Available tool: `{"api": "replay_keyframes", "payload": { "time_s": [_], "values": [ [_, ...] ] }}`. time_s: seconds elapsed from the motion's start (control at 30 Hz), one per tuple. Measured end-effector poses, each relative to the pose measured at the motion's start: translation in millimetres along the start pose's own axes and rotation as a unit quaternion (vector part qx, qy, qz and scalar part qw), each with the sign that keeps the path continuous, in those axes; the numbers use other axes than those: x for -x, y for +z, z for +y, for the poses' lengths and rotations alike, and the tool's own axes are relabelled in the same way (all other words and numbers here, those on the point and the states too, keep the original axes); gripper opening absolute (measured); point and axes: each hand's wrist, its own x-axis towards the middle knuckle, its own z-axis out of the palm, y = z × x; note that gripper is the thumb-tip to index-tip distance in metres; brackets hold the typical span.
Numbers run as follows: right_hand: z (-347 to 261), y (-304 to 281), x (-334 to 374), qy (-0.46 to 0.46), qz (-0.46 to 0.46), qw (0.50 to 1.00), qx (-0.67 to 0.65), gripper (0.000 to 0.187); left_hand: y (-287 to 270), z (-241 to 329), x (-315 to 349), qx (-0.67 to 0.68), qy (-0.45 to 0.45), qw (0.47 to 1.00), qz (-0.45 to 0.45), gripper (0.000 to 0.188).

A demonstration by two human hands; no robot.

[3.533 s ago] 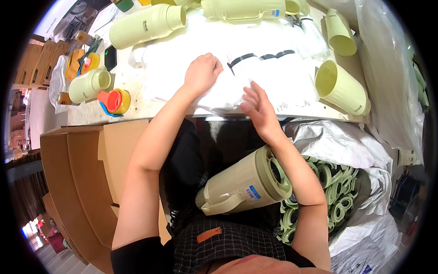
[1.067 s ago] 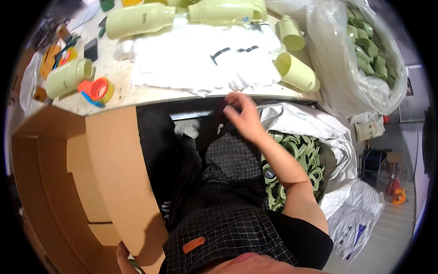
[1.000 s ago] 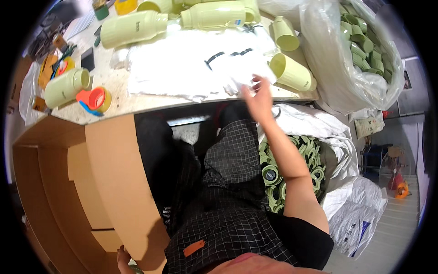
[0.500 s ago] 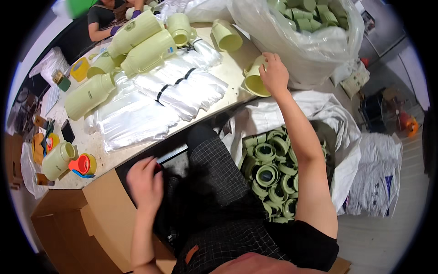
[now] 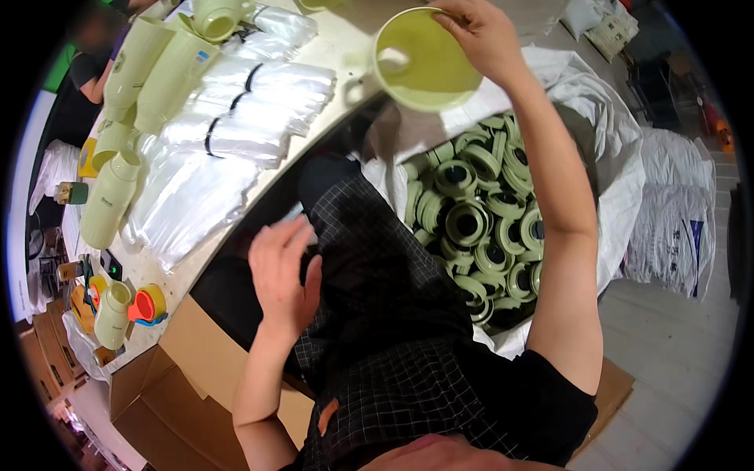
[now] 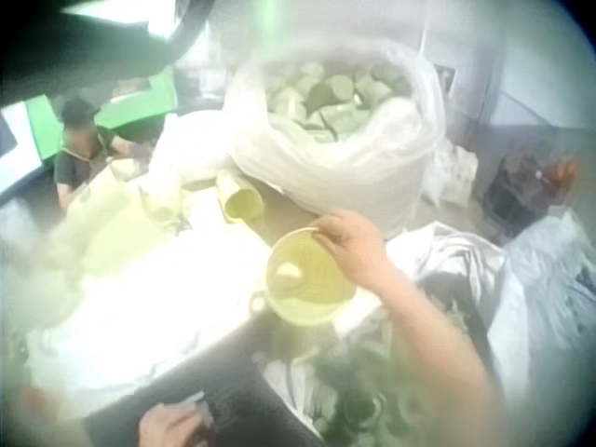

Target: The person attaches green bases and caps to yellow plastic flasks, places each assembled flask into a transparent plastic bag, and then stacks the bagged flasks inside a cardboard box.

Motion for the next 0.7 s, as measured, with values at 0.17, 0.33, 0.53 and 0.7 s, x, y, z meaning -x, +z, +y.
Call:
{"api": "replay_keyframes", "payload": {
  "time_s": [0.17, 0.33, 0.53, 0.7],
  "values": [
    [-63.4, -0.6, 58.1, -0.128, -0.158, 0.912, -0.355, 0.012, -16.7, 52.9, -72.5, 0.097, 0.131, 0.973, 0.164, 0.071],
    [-39.5, 88.2, 107.1, 0.154, -0.232, 0.771, -0.573, 0.027, -33.2, 55.0, -66.1, 0.122, 0.056, 0.959, -0.249, 0.057],
    [122.4, 273.0, 264.4, 0.561, 0.149, 0.629, -0.518, 0.009, -84.0, -20.7, 37.1, 0.324, -0.393, 0.84, -0.188, 0.032],
    [102.9, 361.9, 224.2, 0.626, 0.003, 0.748, -0.219, 0.065, -99.8, -31.4, 104.4, 0.354, -0.482, 0.799, -0.064, 0.031]
  ]
}}
